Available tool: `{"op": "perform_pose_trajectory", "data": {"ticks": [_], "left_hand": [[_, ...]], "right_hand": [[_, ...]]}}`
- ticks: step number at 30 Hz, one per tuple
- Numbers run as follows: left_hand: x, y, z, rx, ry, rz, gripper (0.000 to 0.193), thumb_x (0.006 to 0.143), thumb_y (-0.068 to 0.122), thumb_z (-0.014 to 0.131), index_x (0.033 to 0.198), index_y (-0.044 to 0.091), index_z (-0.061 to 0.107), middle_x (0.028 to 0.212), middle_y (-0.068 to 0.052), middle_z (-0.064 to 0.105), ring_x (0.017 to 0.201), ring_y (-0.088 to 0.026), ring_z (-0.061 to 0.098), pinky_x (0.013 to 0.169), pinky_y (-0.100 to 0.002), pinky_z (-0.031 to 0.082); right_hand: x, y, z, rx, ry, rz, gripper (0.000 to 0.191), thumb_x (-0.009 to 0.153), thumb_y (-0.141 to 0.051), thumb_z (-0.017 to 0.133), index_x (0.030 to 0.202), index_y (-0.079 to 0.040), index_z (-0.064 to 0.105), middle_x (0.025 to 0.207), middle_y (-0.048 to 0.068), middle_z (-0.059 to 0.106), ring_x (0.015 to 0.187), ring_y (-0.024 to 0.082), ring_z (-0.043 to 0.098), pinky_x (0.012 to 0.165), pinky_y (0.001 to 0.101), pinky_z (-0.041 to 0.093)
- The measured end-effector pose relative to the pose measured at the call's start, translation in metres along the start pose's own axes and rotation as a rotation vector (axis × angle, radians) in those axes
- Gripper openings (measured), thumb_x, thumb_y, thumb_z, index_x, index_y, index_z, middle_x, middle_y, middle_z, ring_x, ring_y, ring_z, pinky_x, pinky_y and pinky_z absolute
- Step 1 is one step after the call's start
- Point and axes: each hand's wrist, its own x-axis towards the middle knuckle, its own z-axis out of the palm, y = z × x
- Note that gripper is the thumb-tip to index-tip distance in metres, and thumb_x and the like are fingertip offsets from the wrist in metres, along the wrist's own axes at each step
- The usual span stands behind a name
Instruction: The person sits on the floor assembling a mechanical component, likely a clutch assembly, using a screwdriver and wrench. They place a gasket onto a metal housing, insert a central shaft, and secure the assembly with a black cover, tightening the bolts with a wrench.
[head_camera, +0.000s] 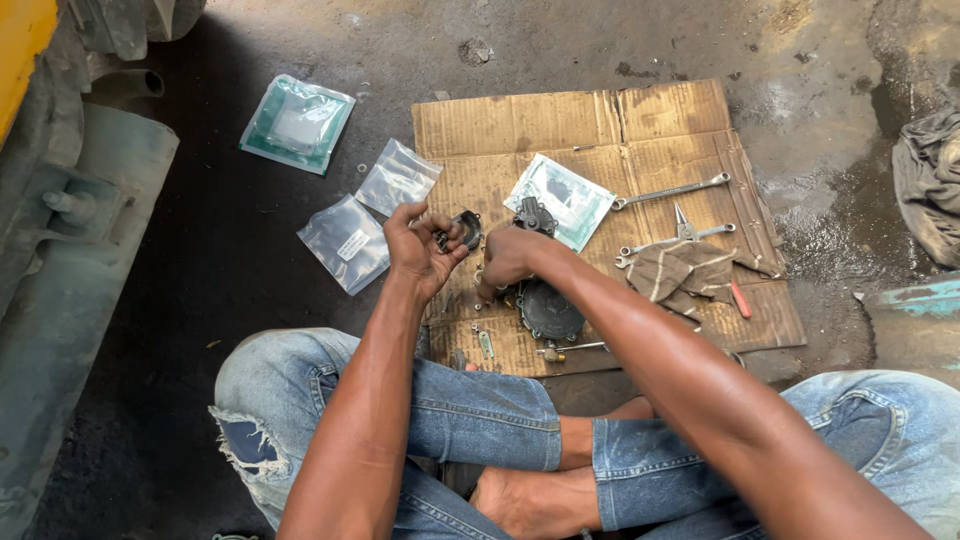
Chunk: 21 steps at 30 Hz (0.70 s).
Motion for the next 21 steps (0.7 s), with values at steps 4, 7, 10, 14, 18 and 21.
{"op": "perform_pose_trajectory", "data": {"ticks": [4, 7, 10, 14, 18, 21], "left_hand": [[0.007, 0.0, -0.003, 0.046, 0.063, 0.038, 0.033, 0.085, 0.036, 0.062, 0.065, 0.015, 0.045, 0.06, 0.0, 0.038, 0.053, -0.013, 0.033, 0.047, -0.03, 0.028], [0.012, -0.002, -0.007, 0.03, 0.09, 0.059, 0.032, 0.085, 0.033, 0.064, 0.065, 0.015, 0.045, 0.06, 0.0, 0.037, 0.051, -0.012, 0.032, 0.045, -0.029, 0.028], [0.013, -0.002, -0.009, 0.04, 0.106, 0.071, 0.032, 0.085, 0.032, 0.064, 0.065, 0.016, 0.045, 0.06, 0.0, 0.037, 0.051, -0.012, 0.033, 0.046, -0.028, 0.029], [0.012, -0.003, -0.008, 0.051, 0.113, 0.094, 0.03, 0.085, 0.03, 0.065, 0.066, 0.017, 0.046, 0.061, 0.001, 0.039, 0.052, -0.011, 0.034, 0.046, -0.028, 0.03], [0.01, -0.004, -0.006, 0.08, 0.123, 0.121, 0.029, 0.085, 0.028, 0.065, 0.066, 0.017, 0.045, 0.062, 0.001, 0.039, 0.053, -0.011, 0.035, 0.046, -0.028, 0.03], [0.008, -0.005, -0.005, 0.121, 0.14, 0.135, 0.028, 0.086, 0.027, 0.065, 0.068, 0.017, 0.045, 0.064, 0.001, 0.041, 0.054, -0.01, 0.035, 0.047, -0.027, 0.031]], "right_hand": [[0.001, -0.016, 0.013, -0.243, 0.127, 0.066, 0.026, 0.074, -0.026, 0.081, 0.091, -0.007, 0.079, 0.093, 0.011, 0.076, 0.082, 0.023, 0.073, 0.074, 0.0393, 0.062], [0.009, -0.021, 0.031, -0.301, 0.278, 0.051, 0.026, 0.076, -0.028, 0.081, 0.085, -0.005, 0.073, 0.083, 0.01, 0.072, 0.076, 0.024, 0.07, 0.067, 0.0394, 0.06], [0.016, -0.017, 0.043, -0.319, 0.39, 0.021, 0.02, 0.076, -0.022, 0.079, 0.083, -0.005, 0.072, 0.079, 0.01, 0.07, 0.072, 0.023, 0.069, 0.064, 0.0379, 0.059], [0.019, -0.014, 0.044, -0.197, 0.41, 0.043, 0.014, 0.079, -0.017, 0.075, 0.086, -0.006, 0.072, 0.076, 0.012, 0.072, 0.068, 0.024, 0.07, 0.061, 0.0397, 0.059], [0.016, -0.016, 0.042, -0.253, 0.392, 0.067, 0.015, 0.077, -0.016, 0.076, 0.088, -0.006, 0.072, 0.078, 0.012, 0.071, 0.071, 0.025, 0.071, 0.063, 0.0387, 0.06], [0.015, -0.02, 0.04, -0.218, 0.428, 0.07, 0.015, 0.077, -0.013, 0.075, 0.09, -0.006, 0.072, 0.081, 0.014, 0.071, 0.073, 0.027, 0.071, 0.065, 0.0396, 0.06]]}}
